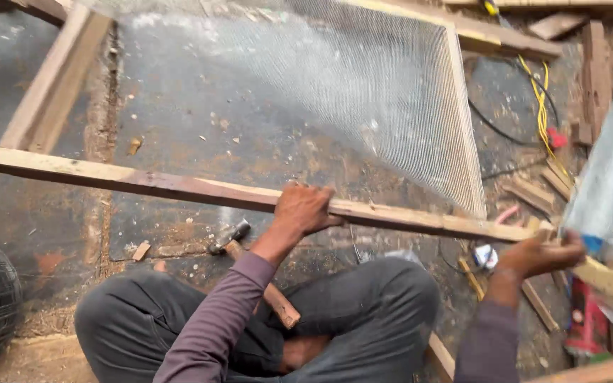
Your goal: The person is installing wire mesh onto a wooden frame using a hammer and nails while sitting on the floor of a workshop.
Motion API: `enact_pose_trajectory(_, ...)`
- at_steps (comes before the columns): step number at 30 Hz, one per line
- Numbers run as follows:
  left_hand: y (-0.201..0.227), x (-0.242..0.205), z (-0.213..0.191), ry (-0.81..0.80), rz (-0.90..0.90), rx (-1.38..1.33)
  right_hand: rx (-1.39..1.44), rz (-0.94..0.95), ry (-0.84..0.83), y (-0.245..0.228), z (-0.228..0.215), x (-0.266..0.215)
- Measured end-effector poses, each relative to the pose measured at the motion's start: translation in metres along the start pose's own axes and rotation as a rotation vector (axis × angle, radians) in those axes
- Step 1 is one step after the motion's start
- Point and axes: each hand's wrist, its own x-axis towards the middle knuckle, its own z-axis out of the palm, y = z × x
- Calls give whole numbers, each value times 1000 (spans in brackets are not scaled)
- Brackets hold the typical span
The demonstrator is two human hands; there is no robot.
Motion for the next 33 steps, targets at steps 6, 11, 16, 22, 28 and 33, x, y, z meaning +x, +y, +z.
enact_pose_trajectory(6,6,3,-26,72,37,-36,-511,-842,-1247,-235,91,-117)
enact_pose_trajectory(11,-9,6,8,158,93,-58,-580,-943,-1437,-217,119,-137)
enact_pose_trajectory(16,-68,-22,-54,101,178,-93,-552,-1079,-1517,-171,144,-155)
enact_pose_trajectory(22,-193,-113,-42,-53,-210,17,-560,-1247,-1503,-173,138,-165)
enact_pose_trajectory(28,-199,-112,-7,-160,-329,80,-455,-873,-1682,-273,94,-238)
enact_pose_trajectory(33,-210,-91,27,110,-201,189,-188,-502,-1910,-260,92,-337)
